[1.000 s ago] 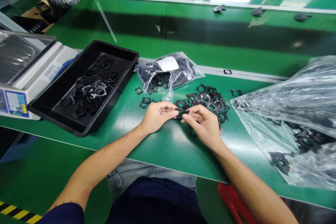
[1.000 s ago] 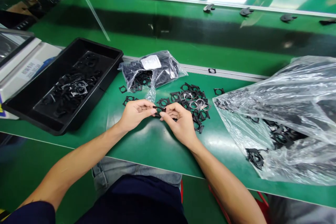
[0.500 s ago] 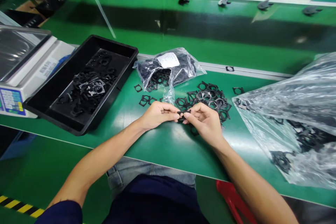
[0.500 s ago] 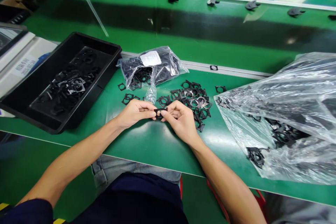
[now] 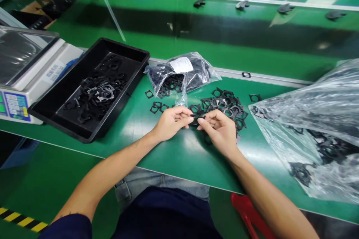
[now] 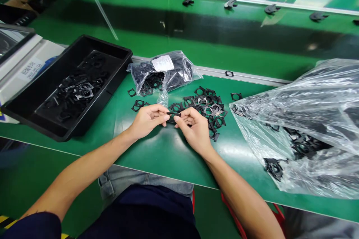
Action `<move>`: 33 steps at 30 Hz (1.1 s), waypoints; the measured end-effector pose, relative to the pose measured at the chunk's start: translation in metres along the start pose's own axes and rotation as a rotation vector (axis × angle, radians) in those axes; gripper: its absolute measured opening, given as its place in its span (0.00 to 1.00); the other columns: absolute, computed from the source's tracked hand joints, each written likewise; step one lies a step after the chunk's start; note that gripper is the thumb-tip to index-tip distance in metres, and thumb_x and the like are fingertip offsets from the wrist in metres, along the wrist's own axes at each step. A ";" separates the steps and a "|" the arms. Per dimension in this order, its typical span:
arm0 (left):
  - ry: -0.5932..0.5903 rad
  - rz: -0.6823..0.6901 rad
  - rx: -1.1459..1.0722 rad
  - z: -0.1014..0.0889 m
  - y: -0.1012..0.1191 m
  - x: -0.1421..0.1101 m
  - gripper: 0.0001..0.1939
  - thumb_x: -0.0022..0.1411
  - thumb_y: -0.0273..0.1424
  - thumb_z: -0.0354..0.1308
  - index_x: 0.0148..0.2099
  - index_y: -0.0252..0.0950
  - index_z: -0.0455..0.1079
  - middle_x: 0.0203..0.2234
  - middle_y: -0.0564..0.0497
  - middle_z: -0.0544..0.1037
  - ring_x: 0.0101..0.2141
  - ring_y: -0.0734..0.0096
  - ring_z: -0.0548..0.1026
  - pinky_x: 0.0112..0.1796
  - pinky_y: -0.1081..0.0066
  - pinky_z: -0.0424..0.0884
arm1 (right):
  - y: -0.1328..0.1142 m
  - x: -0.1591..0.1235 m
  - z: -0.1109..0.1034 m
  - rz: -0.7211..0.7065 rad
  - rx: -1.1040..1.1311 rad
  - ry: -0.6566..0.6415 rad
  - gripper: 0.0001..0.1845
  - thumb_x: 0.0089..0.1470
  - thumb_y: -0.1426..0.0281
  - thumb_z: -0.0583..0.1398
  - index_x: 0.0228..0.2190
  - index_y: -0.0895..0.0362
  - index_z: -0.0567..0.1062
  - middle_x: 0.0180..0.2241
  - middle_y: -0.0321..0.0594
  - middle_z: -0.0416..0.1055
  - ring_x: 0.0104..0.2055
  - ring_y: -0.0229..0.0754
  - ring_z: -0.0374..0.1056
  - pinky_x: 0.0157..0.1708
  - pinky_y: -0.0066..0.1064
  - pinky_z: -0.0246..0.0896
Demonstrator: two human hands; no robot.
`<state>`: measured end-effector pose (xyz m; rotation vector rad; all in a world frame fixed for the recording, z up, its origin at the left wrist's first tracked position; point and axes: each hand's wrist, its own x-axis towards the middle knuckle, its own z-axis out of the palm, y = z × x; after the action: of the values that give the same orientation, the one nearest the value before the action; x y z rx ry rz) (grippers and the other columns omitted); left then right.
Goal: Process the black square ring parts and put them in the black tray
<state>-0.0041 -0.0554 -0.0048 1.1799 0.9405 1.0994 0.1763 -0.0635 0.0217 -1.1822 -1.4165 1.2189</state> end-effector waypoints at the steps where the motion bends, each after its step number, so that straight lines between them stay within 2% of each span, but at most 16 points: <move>1: 0.022 0.027 0.025 0.001 0.000 -0.001 0.14 0.57 0.38 0.69 0.38 0.33 0.74 0.24 0.53 0.77 0.24 0.76 0.76 0.28 0.76 0.72 | 0.002 0.000 0.000 -0.030 -0.036 0.010 0.21 0.50 0.51 0.70 0.29 0.54 0.72 0.24 0.34 0.71 0.24 0.39 0.71 0.27 0.32 0.70; 3: 0.047 0.067 0.068 0.003 -0.001 -0.002 0.12 0.58 0.36 0.68 0.38 0.34 0.73 0.24 0.54 0.77 0.24 0.77 0.76 0.29 0.76 0.72 | 0.005 -0.001 -0.001 -0.082 -0.112 0.021 0.18 0.53 0.53 0.69 0.31 0.54 0.75 0.26 0.35 0.72 0.26 0.40 0.71 0.28 0.33 0.71; 9: -0.005 0.094 0.171 0.002 0.000 -0.003 0.10 0.58 0.35 0.68 0.35 0.34 0.72 0.26 0.53 0.76 0.27 0.77 0.75 0.30 0.77 0.72 | 0.007 -0.001 -0.006 -0.189 -0.239 0.021 0.11 0.60 0.59 0.64 0.37 0.52 0.80 0.34 0.40 0.74 0.33 0.42 0.71 0.32 0.35 0.73; 14: 0.024 0.133 0.261 0.002 0.002 -0.004 0.09 0.60 0.35 0.65 0.34 0.34 0.75 0.27 0.52 0.78 0.28 0.75 0.75 0.32 0.75 0.74 | 0.002 0.000 -0.006 -0.219 -0.274 0.017 0.08 0.61 0.62 0.64 0.39 0.51 0.81 0.34 0.40 0.73 0.33 0.42 0.71 0.32 0.35 0.72; 17: 0.019 0.162 0.267 0.002 0.002 -0.004 0.07 0.60 0.34 0.65 0.37 0.34 0.76 0.29 0.51 0.79 0.29 0.75 0.75 0.32 0.76 0.73 | 0.001 0.001 -0.007 -0.270 -0.313 -0.010 0.07 0.62 0.65 0.63 0.39 0.51 0.82 0.33 0.40 0.74 0.35 0.43 0.71 0.35 0.37 0.71; 22: 0.011 0.135 0.195 0.003 -0.002 -0.004 0.09 0.60 0.31 0.65 0.43 0.35 0.75 0.29 0.52 0.77 0.28 0.77 0.74 0.31 0.78 0.72 | 0.004 -0.001 -0.006 -0.298 -0.334 -0.056 0.09 0.62 0.66 0.63 0.43 0.51 0.82 0.32 0.39 0.73 0.34 0.43 0.70 0.35 0.36 0.71; 26: 0.030 0.076 0.027 0.004 -0.005 -0.003 0.10 0.61 0.32 0.64 0.42 0.35 0.69 0.29 0.54 0.75 0.28 0.77 0.76 0.32 0.77 0.74 | 0.005 -0.004 -0.003 -0.235 -0.230 -0.088 0.22 0.57 0.61 0.68 0.52 0.52 0.76 0.37 0.39 0.75 0.33 0.41 0.72 0.36 0.34 0.73; 27: 0.028 0.061 -0.022 0.003 -0.005 -0.003 0.11 0.61 0.33 0.65 0.41 0.36 0.67 0.29 0.54 0.74 0.28 0.77 0.77 0.33 0.76 0.75 | 0.005 -0.004 -0.003 -0.244 -0.230 -0.105 0.22 0.56 0.60 0.68 0.50 0.52 0.76 0.36 0.39 0.75 0.33 0.41 0.73 0.36 0.34 0.73; 30: -0.014 0.002 -0.099 0.001 -0.003 -0.002 0.17 0.59 0.36 0.67 0.44 0.37 0.64 0.29 0.57 0.73 0.27 0.78 0.77 0.33 0.76 0.75 | 0.004 -0.004 -0.002 -0.325 -0.298 -0.129 0.11 0.60 0.60 0.65 0.39 0.54 0.78 0.33 0.40 0.75 0.33 0.42 0.72 0.35 0.35 0.71; 33: -0.073 -0.031 -0.069 0.000 0.000 -0.001 0.19 0.58 0.38 0.68 0.47 0.37 0.67 0.31 0.54 0.76 0.28 0.77 0.77 0.34 0.75 0.74 | 0.003 -0.003 -0.002 -0.368 -0.346 -0.120 0.10 0.64 0.62 0.61 0.34 0.55 0.78 0.31 0.41 0.75 0.33 0.42 0.70 0.34 0.35 0.68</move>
<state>-0.0049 -0.0568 -0.0049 1.1376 0.8552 1.0489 0.1792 -0.0658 0.0190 -1.0214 -1.8941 0.8191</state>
